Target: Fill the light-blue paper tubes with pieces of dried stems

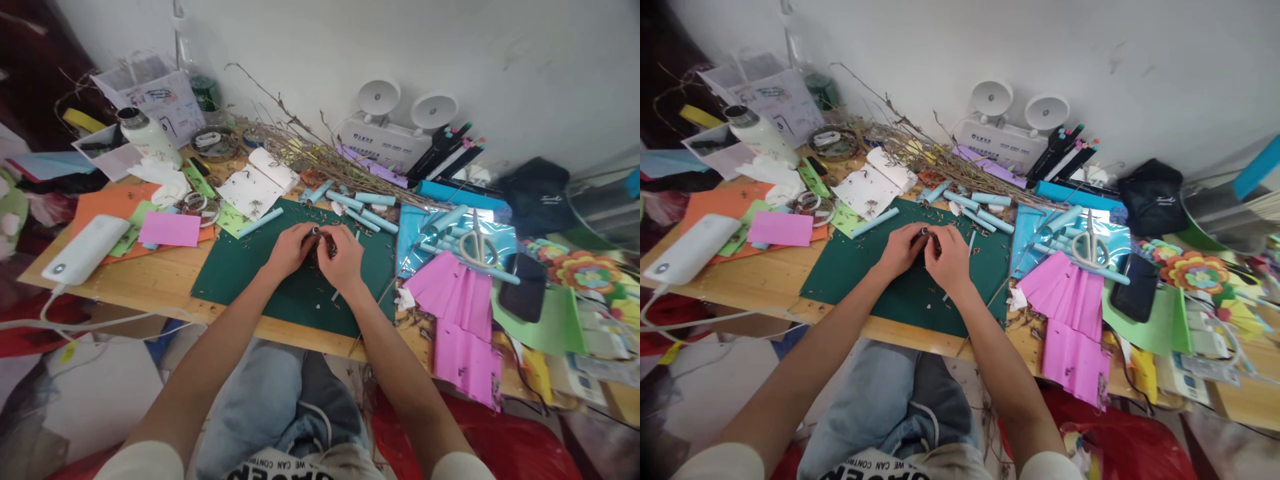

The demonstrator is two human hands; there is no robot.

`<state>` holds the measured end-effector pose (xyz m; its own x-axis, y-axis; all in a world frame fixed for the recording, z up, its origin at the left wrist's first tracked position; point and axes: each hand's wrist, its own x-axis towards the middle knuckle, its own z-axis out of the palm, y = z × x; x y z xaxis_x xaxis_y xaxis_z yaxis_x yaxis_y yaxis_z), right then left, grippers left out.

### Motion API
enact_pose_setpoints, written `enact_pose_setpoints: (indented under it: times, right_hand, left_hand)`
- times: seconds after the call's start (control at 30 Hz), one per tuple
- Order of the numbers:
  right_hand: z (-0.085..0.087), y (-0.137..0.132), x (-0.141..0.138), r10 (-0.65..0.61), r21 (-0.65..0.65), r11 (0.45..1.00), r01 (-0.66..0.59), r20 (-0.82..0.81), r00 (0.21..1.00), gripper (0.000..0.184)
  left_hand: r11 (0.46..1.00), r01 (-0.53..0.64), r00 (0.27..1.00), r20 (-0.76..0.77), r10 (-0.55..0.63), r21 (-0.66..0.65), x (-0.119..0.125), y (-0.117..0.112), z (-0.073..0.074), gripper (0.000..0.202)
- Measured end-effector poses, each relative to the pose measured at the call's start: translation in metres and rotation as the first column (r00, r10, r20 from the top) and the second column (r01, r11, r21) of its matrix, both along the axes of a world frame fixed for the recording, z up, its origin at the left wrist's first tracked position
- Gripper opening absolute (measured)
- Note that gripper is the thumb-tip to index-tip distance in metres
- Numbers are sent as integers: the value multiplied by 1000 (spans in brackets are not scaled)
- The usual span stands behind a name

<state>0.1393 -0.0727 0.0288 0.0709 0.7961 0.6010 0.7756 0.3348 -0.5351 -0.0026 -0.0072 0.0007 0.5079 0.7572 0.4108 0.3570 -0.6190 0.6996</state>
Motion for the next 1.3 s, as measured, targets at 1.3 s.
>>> enact_pose_setpoints:
  times: [1.3]
  right_hand:
    - [24,-38,50,-317,-694,535,482,364,876,22]
  left_hand:
    - [987,-157,980,-126,152,-31,-1,-6,9,30]
